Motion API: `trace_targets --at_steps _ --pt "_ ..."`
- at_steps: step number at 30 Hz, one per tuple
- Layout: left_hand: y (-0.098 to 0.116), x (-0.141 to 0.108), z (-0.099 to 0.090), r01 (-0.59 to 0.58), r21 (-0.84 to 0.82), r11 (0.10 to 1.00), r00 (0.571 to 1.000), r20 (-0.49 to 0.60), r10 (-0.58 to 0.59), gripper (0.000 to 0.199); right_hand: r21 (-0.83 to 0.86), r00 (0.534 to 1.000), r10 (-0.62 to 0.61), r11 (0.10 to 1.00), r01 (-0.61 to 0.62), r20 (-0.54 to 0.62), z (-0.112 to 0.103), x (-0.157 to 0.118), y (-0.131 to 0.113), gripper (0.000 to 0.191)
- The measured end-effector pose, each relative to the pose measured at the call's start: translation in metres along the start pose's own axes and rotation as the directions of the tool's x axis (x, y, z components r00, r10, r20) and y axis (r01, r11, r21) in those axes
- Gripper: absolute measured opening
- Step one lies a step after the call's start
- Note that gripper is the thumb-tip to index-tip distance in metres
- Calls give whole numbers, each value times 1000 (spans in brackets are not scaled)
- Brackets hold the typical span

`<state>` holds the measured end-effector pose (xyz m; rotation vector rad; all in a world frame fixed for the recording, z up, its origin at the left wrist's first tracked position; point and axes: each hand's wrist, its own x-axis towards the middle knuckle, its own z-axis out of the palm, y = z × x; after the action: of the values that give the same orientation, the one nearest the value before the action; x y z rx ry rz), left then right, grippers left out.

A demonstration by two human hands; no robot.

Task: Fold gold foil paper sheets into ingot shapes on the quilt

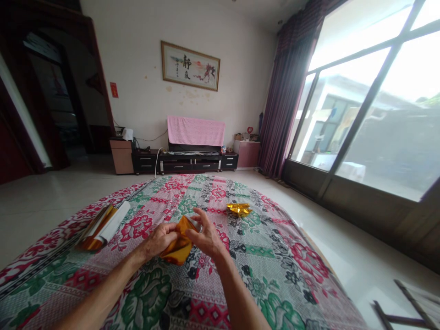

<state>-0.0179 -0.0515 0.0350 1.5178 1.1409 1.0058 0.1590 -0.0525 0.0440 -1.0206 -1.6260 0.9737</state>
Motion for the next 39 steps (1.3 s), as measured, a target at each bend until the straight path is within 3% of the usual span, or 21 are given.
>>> trace_targets --at_steps 4,8,12,16,19,24,32,36,39 --pt "3 0 -1 -2 -132 991 991 129 19 39 164 988 53 983 -77 142 -6 2 -5 37" --pt "3 0 -5 87 -211 974 996 50 -78 64 253 988 149 958 -137 -28 -4 6 0 39" --pt "-1 0 -8 119 -155 981 989 -70 -131 69 379 959 243 909 -173 -144 1 11 14 44" --pt "-3 0 -7 86 -226 970 994 -46 -99 77 370 935 282 909 -190 -213 2 13 24 48" --pt "-7 3 -7 51 -262 964 998 -31 -61 71 342 927 298 916 -210 -228 0 12 27 49" --pt "-22 10 -7 58 -199 978 992 -100 -79 50 301 921 332 917 -264 -203 -4 9 28 48" --pt "-32 12 -9 -41 216 976 995 -80 59 36 32 922 363 932 -362 -134 -18 4 29 37" --pt "-25 8 -4 -167 485 858 975 -50 218 30 -222 940 274 922 -316 -203 -23 1 25 44" --pt "-23 5 -1 -228 639 735 961 28 274 31 -542 971 179 806 -236 -157 -23 -1 21 47"
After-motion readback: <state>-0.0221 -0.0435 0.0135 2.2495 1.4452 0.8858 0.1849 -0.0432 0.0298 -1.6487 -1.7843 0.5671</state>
